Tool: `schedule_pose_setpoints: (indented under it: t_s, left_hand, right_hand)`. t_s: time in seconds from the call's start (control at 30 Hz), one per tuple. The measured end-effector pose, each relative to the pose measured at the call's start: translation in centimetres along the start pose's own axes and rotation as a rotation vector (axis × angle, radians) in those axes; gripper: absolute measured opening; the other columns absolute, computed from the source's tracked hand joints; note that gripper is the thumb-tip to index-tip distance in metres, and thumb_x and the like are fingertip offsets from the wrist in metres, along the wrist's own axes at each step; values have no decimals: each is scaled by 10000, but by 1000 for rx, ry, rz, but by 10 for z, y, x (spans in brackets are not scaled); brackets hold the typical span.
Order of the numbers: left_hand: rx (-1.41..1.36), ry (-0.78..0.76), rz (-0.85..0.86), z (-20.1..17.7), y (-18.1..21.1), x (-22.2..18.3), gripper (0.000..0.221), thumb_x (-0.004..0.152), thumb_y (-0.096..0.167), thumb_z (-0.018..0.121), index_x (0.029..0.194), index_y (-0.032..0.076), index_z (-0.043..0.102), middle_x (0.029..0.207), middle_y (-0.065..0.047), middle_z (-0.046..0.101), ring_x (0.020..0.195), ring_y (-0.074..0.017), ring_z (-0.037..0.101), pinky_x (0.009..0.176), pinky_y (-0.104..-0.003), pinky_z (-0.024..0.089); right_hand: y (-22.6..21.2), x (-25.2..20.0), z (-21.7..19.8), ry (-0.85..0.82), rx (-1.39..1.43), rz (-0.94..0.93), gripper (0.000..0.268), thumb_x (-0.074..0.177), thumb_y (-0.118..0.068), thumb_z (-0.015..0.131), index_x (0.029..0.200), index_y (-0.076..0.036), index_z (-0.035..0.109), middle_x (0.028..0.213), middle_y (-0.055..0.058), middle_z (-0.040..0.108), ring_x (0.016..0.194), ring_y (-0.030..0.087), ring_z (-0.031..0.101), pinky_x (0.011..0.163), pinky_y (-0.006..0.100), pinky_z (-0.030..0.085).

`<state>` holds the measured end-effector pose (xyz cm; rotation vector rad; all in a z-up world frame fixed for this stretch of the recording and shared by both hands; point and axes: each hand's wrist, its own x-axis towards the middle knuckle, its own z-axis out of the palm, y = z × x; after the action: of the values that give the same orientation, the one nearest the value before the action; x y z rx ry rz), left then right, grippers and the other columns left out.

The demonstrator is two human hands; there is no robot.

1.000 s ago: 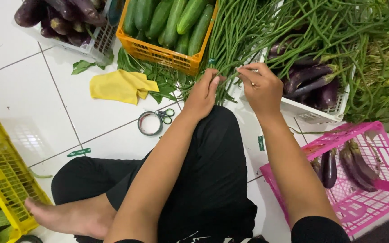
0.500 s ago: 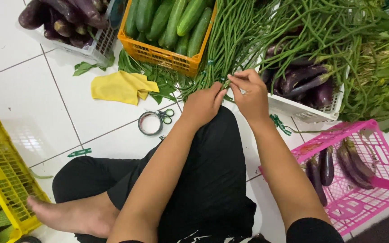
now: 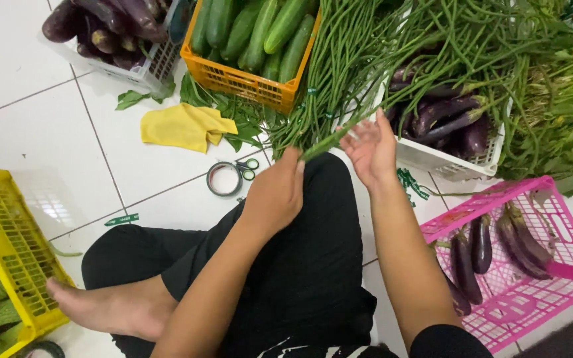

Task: A person sitting on the floor cleans eggplants with a cloth and sorts other vegetables like long beans and bitter gourds.

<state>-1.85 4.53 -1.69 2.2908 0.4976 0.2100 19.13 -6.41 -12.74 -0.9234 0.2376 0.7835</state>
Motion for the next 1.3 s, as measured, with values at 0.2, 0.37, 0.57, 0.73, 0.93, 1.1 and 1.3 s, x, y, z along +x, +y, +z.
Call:
schedule_pose_setpoints:
  t_s: [0.2,0.37,0.57,0.73,0.93,1.1,1.3]
  left_hand:
    - [-175,-183,-71,-29,-6,-51,252,1046,305,494,1013,82,608,558,-171,589,556,-364,660,510,-402,514]
    - [-135,-160,-169,-36,-11,-60,241,1033,284,529,1029,83,661,559,-157,632,544,-305,660,525,-363,513]
    - [103,105,-59,-27,-17,-29,219,980,273,596,1098,92,626,736,-137,713,632,-372,673,561,-470,484]
    - [143,276,26,7,-31,37,222,982,250,600,1106,67,622,873,-152,731,746,-400,672,630,-481,492]
    - [225,355,40,61,-54,80,190,988,254,610,1010,74,555,748,-146,695,619,-391,652,540,-479,475]
    - [126,276,-24,54,-64,78,298,1081,275,546,1132,4,658,735,-180,693,702,-318,729,585,-406,585]
    - [-3,272,-19,47,-72,65,290,1096,270,510,1148,12,632,702,-176,653,678,-335,699,581,-413,564]
  right_hand:
    - [-28,23,-2,-103,296,93,377,905,-389,755,1049,-45,696,778,29,669,627,76,634,504,89,542]
    - [-51,10,30,-190,119,-146,309,968,-461,638,1074,-175,691,748,-42,590,621,60,578,508,101,477]
    - [-100,11,88,-328,-287,-427,381,1067,-358,382,1196,-87,617,855,16,647,733,112,643,663,236,559]
    - [-114,41,50,-50,-1346,-727,639,1095,-501,453,1460,24,437,1125,135,643,945,228,657,768,387,536]
    - [-87,58,-24,293,-1814,-650,363,1014,-289,613,1327,-112,665,1216,231,540,1099,459,498,913,560,463]
    - [-83,81,-71,262,-1935,-886,278,1058,-387,713,1115,-117,743,958,108,550,984,345,540,808,481,472]
    - [-91,81,-71,227,-1328,-771,285,1054,-77,709,1243,7,514,938,176,641,841,272,681,641,383,549]
